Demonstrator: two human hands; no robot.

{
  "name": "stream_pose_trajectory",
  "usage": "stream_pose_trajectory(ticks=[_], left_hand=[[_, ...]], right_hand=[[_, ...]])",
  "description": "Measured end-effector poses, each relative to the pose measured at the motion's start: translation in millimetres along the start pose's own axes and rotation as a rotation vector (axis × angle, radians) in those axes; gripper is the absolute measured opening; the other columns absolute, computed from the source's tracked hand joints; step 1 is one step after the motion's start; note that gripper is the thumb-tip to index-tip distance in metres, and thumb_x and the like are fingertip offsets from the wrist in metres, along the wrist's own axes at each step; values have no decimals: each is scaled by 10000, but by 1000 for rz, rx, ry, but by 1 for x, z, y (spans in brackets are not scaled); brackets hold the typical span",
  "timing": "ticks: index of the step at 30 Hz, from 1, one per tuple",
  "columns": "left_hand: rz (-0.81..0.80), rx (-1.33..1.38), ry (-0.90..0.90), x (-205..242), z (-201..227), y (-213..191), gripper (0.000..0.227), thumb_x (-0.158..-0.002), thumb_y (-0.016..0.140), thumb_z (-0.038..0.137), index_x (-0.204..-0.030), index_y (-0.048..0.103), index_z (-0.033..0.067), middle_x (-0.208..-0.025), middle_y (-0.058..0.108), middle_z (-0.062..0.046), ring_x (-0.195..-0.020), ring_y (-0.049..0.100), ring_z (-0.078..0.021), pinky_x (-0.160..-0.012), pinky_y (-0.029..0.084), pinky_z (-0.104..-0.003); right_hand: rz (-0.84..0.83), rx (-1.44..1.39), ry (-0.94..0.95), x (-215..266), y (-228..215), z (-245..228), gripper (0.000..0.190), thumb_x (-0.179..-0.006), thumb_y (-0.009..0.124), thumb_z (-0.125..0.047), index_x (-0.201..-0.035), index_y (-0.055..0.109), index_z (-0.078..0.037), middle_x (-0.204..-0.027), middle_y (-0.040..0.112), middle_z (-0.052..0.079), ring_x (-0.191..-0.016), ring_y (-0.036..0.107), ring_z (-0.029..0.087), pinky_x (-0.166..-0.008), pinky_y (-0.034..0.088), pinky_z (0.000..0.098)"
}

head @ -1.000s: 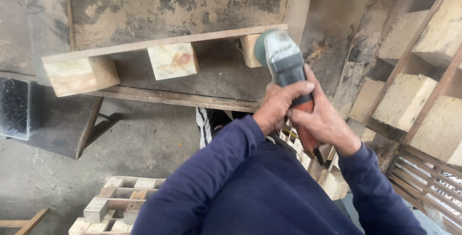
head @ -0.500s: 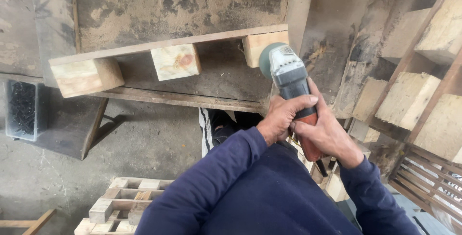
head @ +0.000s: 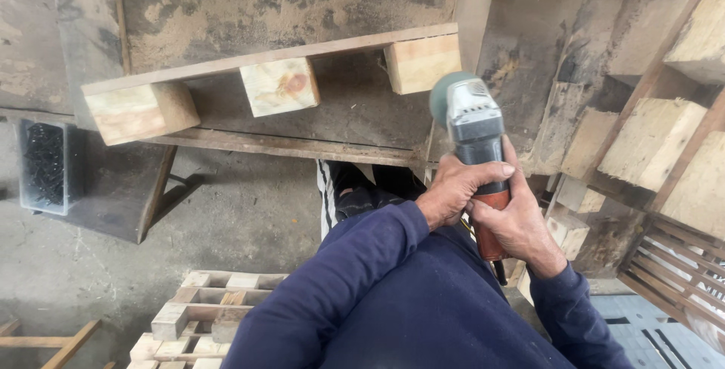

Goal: The person positions a wooden plank on a workbench and uses a handheld angle grinder to sand the surface of the plank. The person repeatedly moves the grinder along the plank, repositioning it as needed to cover different sections.

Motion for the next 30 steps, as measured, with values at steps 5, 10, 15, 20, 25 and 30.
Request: stream_pose_trajectory(ticks=[5,10,15,20,25,30], left_hand=[[49,-68,70,11,10,-7,495,-802,809,146,-1220,615,-33,-1059,698,-151,-941,720,-237,-841,632,-384],[176,-17,90,32,12,-31,480,-805,809,137,-1213,613,-23,-1067,698,-131,-939,715,-219,-848,624,-375],[167,8,83,30,15,-39,466,-834,812,141,-1213,614,-43,-1084,685,-131,-971,693,-205,-878,602,-371],[164,-14,56,22,9,-28,499,-822,806,137,-1235,573,-18,-1101,678,-128,-992,693,-214,-877,610,-378],[120,-60,38,5,0,-15,515,-818,810,145,-1246,577,-23,-1100,677,-141,-994,701,-229,-883,622,-403],[65,-90,23,-17,-10,4,504,-810,816,142,-1232,599,-27,-1096,689,-149,-987,707,-239,-892,620,-406]], right_hand=[[-30,7,5,5,9,-1,1153,-693,694,-163,-1652,55,-143,-1460,495,203,-1281,575,286,-1033,515,406],[-177,65,-82,0,26,-6,1115,-718,708,-178,-1657,108,-133,-1484,528,221,-1333,573,319,-1081,479,419],[-171,134,-12,-9,30,3,1129,-693,733,-227,-1646,129,-226,-1384,611,208,-1283,624,314,-1058,498,409],[-151,103,4,-9,19,12,1141,-689,727,-211,-1648,110,-240,-1429,567,202,-1304,596,323,-1060,497,413],[-114,18,-46,-10,3,23,1136,-699,723,-185,-1648,98,-191,-1485,513,219,-1364,546,336,-1093,478,433],[-30,18,-6,-12,-19,35,1152,-690,719,-170,-1656,91,-176,-1494,475,205,-1357,536,318,-1074,493,426]])
Point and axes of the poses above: each hand's wrist, its own x-axis away from the middle knuckle, its own y-axis out of the palm, z = x × y, the point moved 5 cm from there along -x, towards the middle knuckle
